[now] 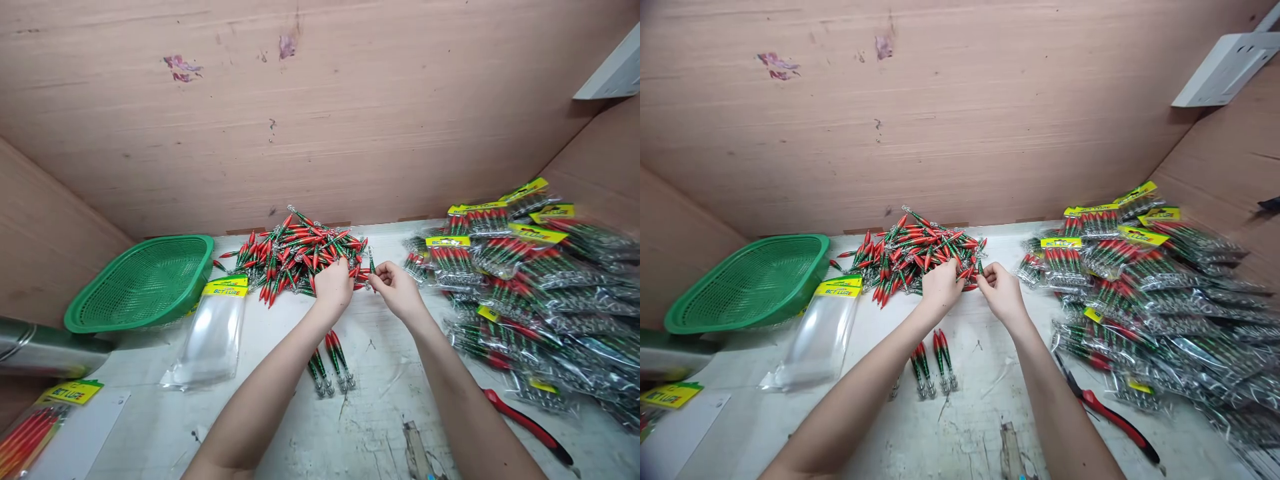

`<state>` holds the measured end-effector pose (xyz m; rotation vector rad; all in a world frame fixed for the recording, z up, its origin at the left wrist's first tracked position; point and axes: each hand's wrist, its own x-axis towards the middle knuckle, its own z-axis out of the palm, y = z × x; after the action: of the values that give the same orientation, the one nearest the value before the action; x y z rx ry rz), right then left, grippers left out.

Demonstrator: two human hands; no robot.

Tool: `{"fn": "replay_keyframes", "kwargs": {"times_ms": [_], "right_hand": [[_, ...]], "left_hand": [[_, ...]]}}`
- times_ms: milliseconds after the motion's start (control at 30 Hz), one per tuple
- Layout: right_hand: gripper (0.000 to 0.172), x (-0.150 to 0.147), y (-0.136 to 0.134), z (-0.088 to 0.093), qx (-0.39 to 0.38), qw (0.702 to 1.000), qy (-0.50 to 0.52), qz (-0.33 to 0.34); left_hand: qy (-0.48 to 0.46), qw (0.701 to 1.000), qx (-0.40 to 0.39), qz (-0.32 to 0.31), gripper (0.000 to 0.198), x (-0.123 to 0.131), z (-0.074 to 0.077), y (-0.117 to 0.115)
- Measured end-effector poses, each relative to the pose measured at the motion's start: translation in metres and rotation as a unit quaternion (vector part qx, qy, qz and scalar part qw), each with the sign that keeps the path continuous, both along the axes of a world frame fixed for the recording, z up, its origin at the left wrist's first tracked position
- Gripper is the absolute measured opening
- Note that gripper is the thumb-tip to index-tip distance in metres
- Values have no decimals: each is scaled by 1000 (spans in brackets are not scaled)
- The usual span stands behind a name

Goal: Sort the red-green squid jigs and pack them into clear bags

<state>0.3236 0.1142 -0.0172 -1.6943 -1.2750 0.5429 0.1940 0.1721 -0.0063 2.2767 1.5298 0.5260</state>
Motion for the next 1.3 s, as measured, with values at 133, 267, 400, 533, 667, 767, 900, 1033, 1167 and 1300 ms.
{"fn": "replay_keyframes", "kwargs": {"times_ms": [133, 267, 400, 533, 667, 767, 900, 1033, 1167, 1300], "right_hand": [[20, -8, -8, 11, 37, 996, 74, 26], [23, -13, -14, 24, 51, 986, 143, 62], [25, -12, -18, 32, 59, 974, 205, 74], [30, -10, -22, 40, 64, 942, 321, 68], [32, -10, -26, 46, 69, 911, 399, 81], [32, -12, -28, 49, 64, 905, 402, 123], [30, -17, -32, 52, 26, 898, 396, 191], [28, -19, -35, 55, -5, 892, 395, 221], [28, -16, -32, 46, -97, 923, 298, 224], [25, -23, -24, 13, -256, 939, 130, 187]], "left_hand": [[-93, 996, -10, -5, 9, -1, 0, 3], [-258, 966, -15, -14, 11, -19, 4, 2], [-431, 900, -70, 4, 24, -43, 6, -9], [-528, 831, -176, 7, 37, -63, 9, -27], [-635, 701, -325, 21, 33, -73, 14, -41], [-683, 628, -374, 20, 32, -75, 18, -46], [-683, 622, -382, 0, 31, -74, 20, -49], [-669, 642, -374, -14, 32, -73, 23, -52], [-529, 784, -323, -19, 32, -93, 28, -45], [-79, 982, -168, 40, 24, -138, 26, -38]]}}
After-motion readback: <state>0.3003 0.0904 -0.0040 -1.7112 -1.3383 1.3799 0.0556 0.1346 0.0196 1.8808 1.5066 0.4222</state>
